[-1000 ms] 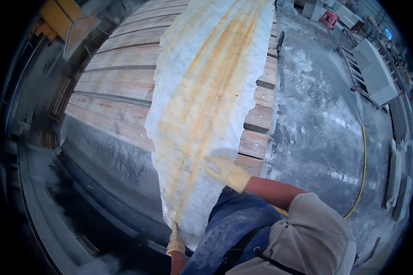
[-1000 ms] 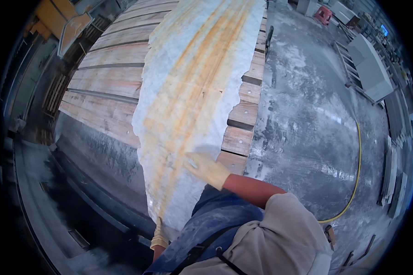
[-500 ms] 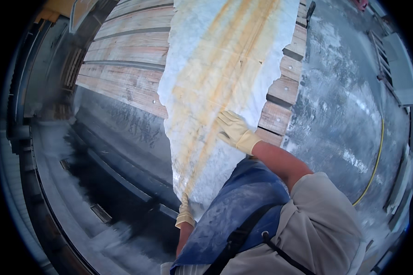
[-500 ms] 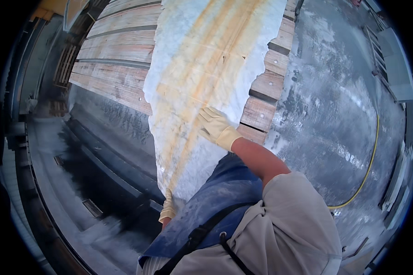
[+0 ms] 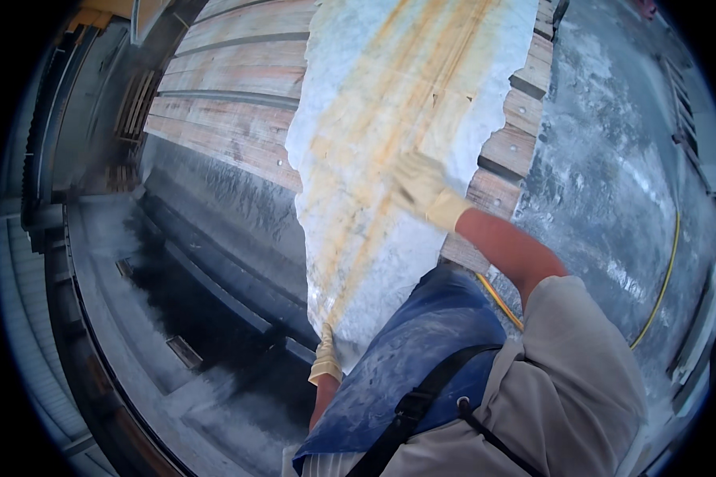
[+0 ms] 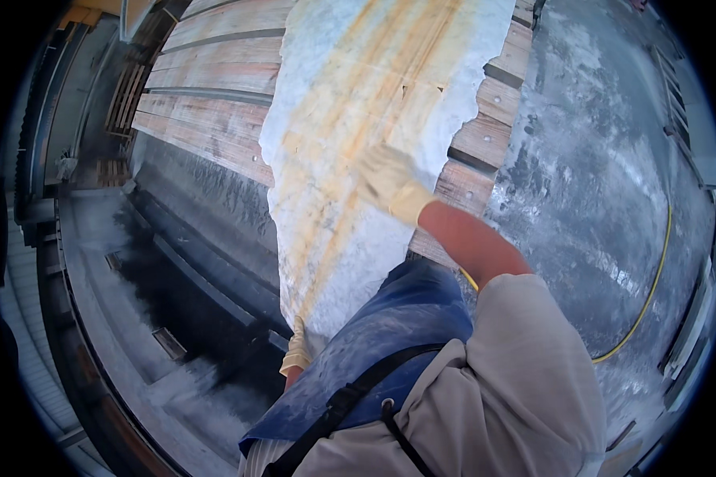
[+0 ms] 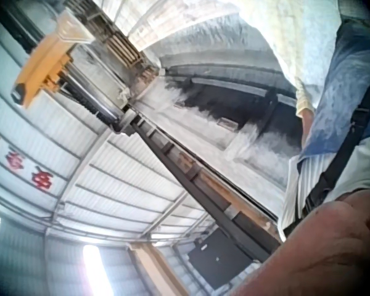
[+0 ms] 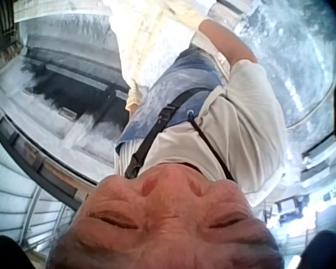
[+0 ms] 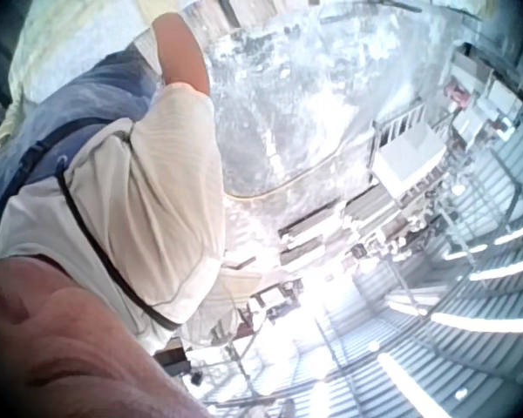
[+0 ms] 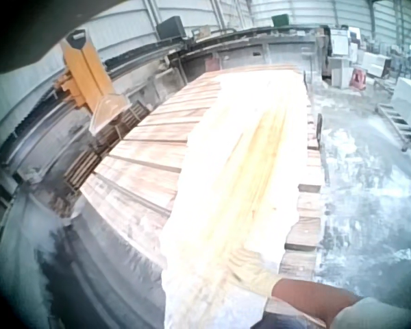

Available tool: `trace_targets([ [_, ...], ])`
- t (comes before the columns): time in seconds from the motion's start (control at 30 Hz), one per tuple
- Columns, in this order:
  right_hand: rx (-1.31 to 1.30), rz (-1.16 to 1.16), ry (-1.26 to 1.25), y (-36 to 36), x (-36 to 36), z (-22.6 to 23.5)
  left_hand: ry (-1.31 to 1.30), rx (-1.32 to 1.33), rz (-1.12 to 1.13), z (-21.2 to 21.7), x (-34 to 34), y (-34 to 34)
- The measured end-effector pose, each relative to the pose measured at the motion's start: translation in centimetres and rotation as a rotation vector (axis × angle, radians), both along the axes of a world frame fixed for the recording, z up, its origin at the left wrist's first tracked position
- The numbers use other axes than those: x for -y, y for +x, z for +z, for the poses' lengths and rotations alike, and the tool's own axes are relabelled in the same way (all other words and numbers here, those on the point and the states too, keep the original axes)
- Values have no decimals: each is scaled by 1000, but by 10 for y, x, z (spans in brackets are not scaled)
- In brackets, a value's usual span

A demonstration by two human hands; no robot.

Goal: The person uses a remote control to operate a crane and lift a large stone slab. They then guide the suspended slab to a wooden rack and place it vertically among other slabs.

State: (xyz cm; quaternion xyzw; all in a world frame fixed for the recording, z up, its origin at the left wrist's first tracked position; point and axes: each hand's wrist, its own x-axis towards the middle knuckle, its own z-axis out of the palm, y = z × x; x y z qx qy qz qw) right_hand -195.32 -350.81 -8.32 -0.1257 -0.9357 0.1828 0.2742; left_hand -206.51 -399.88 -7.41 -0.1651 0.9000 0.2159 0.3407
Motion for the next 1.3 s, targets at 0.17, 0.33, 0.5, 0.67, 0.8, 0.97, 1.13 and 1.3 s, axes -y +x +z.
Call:
trace_targets([
  [0.17, 66, 61, 12, -2, -28, 12, -48, -16, -15, 3, -11, 3],
  [0.33, 94, 28, 25, 2, -27, -11, -131, -49, -27, 26, 2, 0],
  [0.5, 78, 12, -26, -2, -28, -15, -141, -81, 55, 52, -2, -2],
  [0.67, 25, 40, -14, 0, -16, -12, -190, -112, 29, 47, 9, 7],
  [0.8, -11, 29, -8, 1, -24, -4, -142, -95, -3, 56, -17, 3],
  [0.97, 27, 29, -14, -1, -20, 5, -136, -67, -34, 47, -5, 1],
  [1.13, -13, -10, -145, 7, 34, -6, -112, -47, -44, 37, 2, 11],
  [1.3, -25, -161, -1457, 51, 160, 37, -89, -75, 35, 21, 36, 29],
])
